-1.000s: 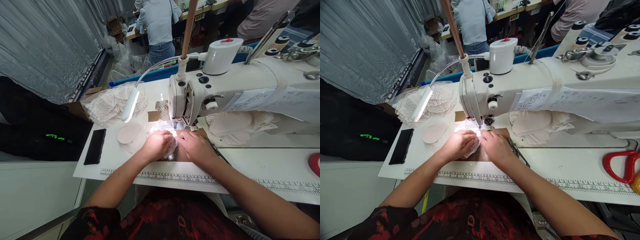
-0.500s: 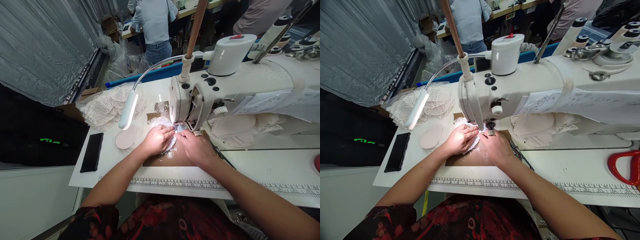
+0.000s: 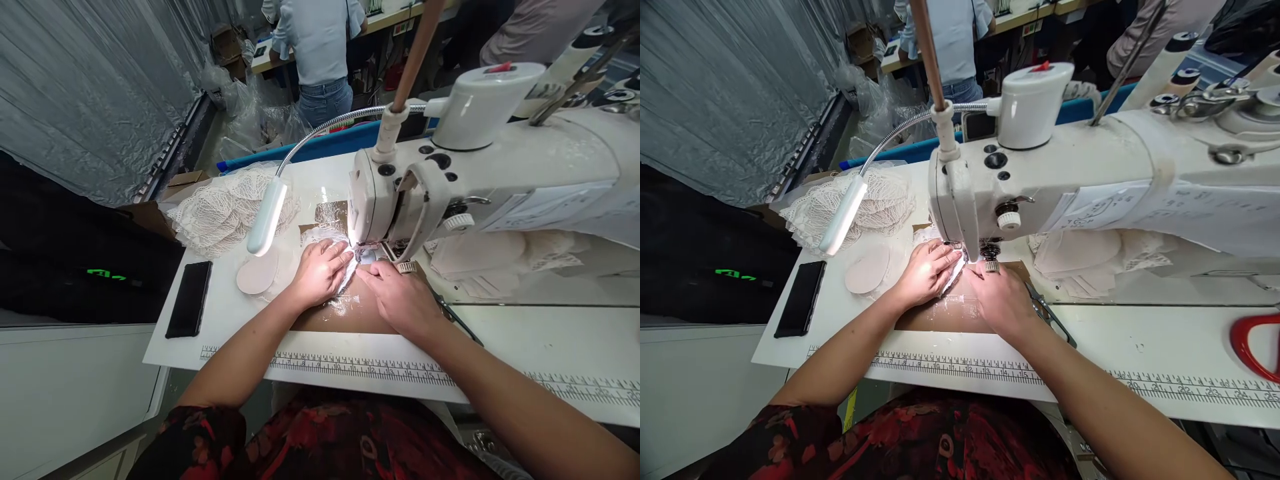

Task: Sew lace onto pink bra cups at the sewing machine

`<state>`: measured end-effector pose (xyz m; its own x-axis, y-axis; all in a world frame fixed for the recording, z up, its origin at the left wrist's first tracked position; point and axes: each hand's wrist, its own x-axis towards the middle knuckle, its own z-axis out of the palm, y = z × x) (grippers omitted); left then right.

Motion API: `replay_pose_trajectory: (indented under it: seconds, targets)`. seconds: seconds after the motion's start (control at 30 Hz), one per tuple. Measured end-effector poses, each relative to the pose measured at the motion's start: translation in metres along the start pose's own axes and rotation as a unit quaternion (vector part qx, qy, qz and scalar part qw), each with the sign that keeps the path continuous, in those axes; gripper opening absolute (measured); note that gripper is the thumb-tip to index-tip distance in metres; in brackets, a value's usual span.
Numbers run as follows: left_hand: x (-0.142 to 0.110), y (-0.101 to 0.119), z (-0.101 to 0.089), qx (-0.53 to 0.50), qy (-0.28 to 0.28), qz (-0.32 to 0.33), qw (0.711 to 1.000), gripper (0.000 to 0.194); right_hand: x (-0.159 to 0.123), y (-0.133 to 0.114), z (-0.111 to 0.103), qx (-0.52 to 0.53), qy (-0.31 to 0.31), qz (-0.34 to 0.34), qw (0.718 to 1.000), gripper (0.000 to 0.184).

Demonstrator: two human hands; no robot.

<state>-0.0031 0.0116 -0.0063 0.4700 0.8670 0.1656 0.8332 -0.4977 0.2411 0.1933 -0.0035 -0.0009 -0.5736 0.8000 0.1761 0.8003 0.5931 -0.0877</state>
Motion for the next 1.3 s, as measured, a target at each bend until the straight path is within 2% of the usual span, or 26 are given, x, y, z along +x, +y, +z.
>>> replay_pose_trajectory:
  seconds: [0.17, 0.3, 0.37, 0.47, 0.53, 0.6, 0.67, 0.73, 0.8, 0.93, 1.07, 1.13, 1.2, 1.3]
  targets:
    - [0.001, 0.001, -0.005, 0.013, -0.017, -0.049, 0.999, 0.041, -0.003, 0.001, 0.003, 0.01, 0.021, -0.01, 1.0, 0.039]
    - [-0.008, 0.001, -0.017, -0.046, -0.047, -0.069, 0.995, 0.039, -0.01, 0.006, 0.004, 0.092, 0.068, -0.032, 0.993, 0.035]
    - [-0.019, 0.004, -0.026, -0.108, -0.087, -0.038, 0.99, 0.034, -0.014, 0.008, 0.002, 0.15, 0.095, -0.061, 0.982, 0.031]
    - [-0.041, 0.014, -0.033, -0.211, -0.148, 0.06, 0.964, 0.026, -0.018, 0.01, -0.001, 0.224, 0.093, -0.13, 0.961, 0.024]
    - [-0.052, 0.022, -0.033, -0.252, -0.139, 0.096, 0.953, 0.026, -0.019, 0.009, -0.002, 0.251, 0.066, -0.175, 0.95, 0.021]
    - [-0.06, 0.029, -0.032, -0.259, -0.073, 0.083, 0.959, 0.028, -0.019, 0.007, -0.003, 0.251, 0.038, -0.195, 0.948, 0.021]
    - [-0.062, 0.032, -0.03, -0.231, 0.008, 0.023, 0.973, 0.028, -0.019, 0.005, -0.004, 0.238, 0.022, -0.193, 0.952, 0.023]
    - [-0.061, 0.032, -0.028, -0.18, 0.046, -0.033, 0.982, 0.024, -0.019, 0.004, -0.005, 0.233, 0.011, -0.188, 0.954, 0.025]
    - [-0.056, 0.033, -0.027, -0.134, 0.025, -0.037, 0.99, 0.024, -0.02, 0.003, -0.005, 0.237, 0.002, -0.186, 0.953, 0.027]
    - [-0.041, 0.033, -0.024, -0.097, -0.051, 0.047, 0.993, 0.036, -0.022, 0.007, -0.005, 0.23, 0.016, -0.161, 0.96, 0.038]
    - [-0.031, 0.026, -0.02, -0.095, -0.098, 0.097, 0.986, 0.043, -0.02, 0.011, -0.004, 0.173, 0.046, -0.084, 0.98, 0.026]
    - [-0.03, 0.018, -0.021, -0.095, -0.087, 0.087, 0.988, 0.045, -0.018, 0.012, -0.004, 0.126, 0.033, -0.066, 0.989, 0.025]
    - [-0.03, 0.01, -0.025, -0.081, -0.07, 0.041, 0.993, 0.049, -0.017, 0.012, -0.004, 0.095, 0.02, -0.059, 0.994, 0.028]
    - [-0.031, 0.002, -0.035, -0.057, -0.071, -0.002, 0.996, 0.05, -0.017, 0.011, -0.004, 0.089, 0.024, -0.056, 0.994, 0.032]
